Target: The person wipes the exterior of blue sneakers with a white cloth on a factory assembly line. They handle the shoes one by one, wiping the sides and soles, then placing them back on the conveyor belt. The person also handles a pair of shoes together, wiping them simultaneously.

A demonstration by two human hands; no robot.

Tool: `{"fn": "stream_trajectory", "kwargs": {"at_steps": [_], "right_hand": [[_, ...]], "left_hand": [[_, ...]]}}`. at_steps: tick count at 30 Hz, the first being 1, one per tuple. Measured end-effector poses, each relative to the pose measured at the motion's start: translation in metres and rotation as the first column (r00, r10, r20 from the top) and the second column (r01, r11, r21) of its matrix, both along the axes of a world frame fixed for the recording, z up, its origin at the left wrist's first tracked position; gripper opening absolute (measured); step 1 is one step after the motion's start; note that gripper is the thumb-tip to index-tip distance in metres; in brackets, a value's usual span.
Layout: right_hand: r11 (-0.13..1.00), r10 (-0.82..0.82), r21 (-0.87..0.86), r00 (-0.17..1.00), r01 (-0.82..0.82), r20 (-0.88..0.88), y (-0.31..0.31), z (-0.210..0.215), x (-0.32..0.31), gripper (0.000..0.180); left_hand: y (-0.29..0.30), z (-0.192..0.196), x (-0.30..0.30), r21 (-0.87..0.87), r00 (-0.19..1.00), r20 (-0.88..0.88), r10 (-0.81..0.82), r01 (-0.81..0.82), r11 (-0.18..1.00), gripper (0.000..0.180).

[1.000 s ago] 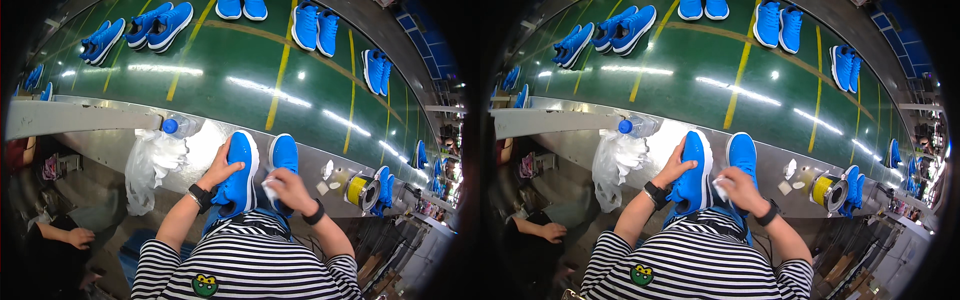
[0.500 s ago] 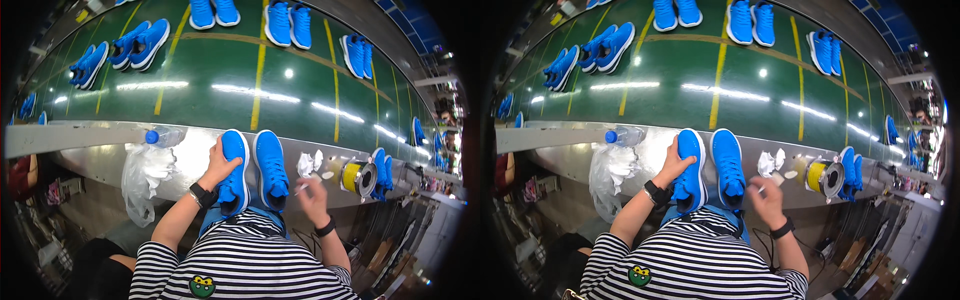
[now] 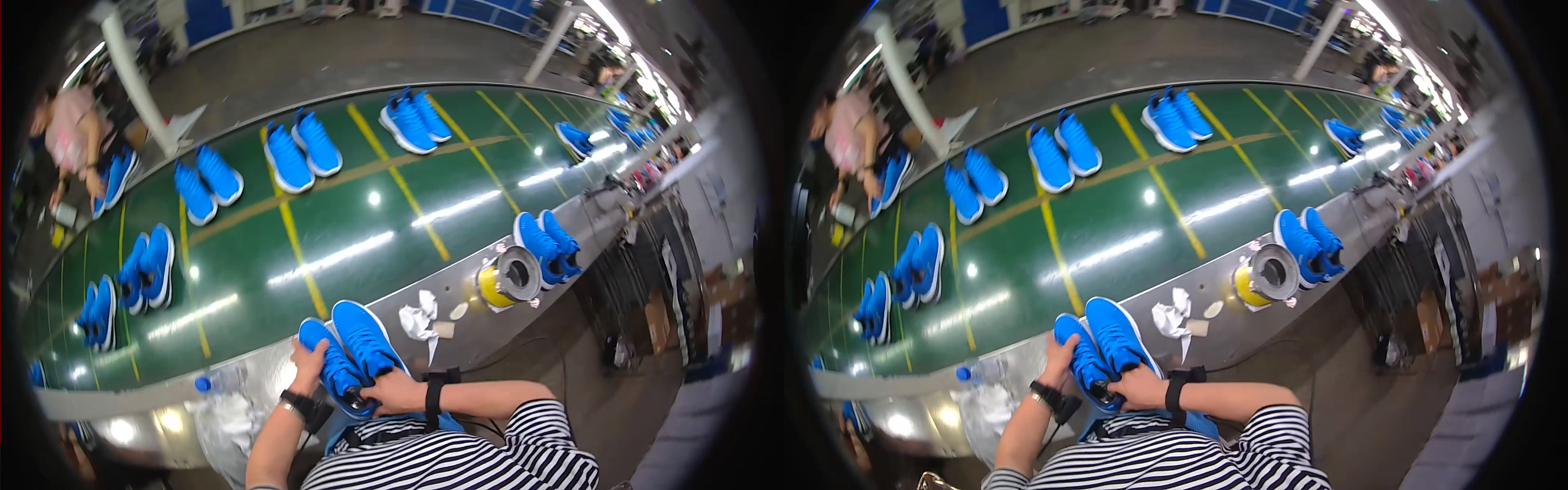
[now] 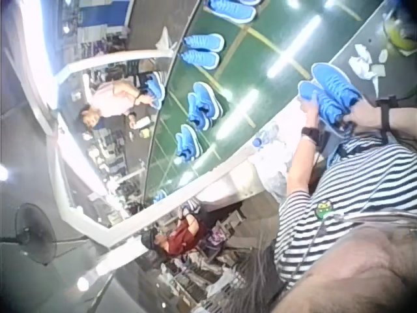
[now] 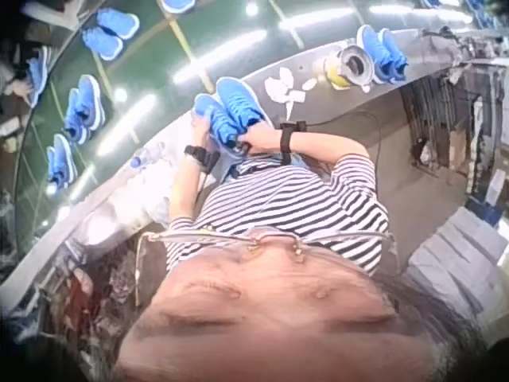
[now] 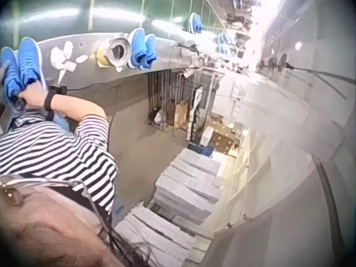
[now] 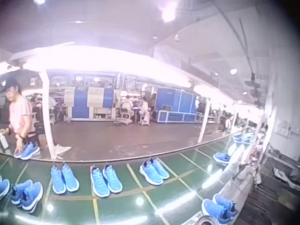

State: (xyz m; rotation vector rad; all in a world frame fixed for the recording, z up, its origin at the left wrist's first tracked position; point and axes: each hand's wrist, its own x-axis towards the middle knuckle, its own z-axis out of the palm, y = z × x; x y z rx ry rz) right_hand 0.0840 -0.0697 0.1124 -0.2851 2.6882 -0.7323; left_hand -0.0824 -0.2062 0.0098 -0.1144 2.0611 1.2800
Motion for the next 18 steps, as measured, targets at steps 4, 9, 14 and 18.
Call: {"fn": "stream_trajectory", "kwargs": {"at_steps": [4,9,14,18], "right_hand": [[0.995,-0.087,0.047,0.996,0.086,0.019,0.087,0.057,-0.03,0.052],[0.934,-0.135,0.32,0.985,0.162,-0.104,0.223,0.089,-0.069,0.053],[0.747,-0.233,0.613,0.965,0.258,-0.122,0.367,0.047,-0.094,0.046],[0.598,-0.627,0.614,0.778,0.515,-0.041,0.411,-0.029,-0.087,0.041]], "left_hand": [[-0.032,0.029,-0.015,0.219,0.999,-0.02,-0.045,0.048,0.975,0.073],[-0.085,0.029,-0.006,0.057,0.988,0.122,0.1,-0.107,0.993,0.056],[-0.065,0.069,0.041,-0.021,0.958,0.281,0.059,-0.055,0.998,0.051],[-0.043,0.049,0.048,-0.166,0.925,0.375,-0.066,0.137,0.977,0.048]]}}
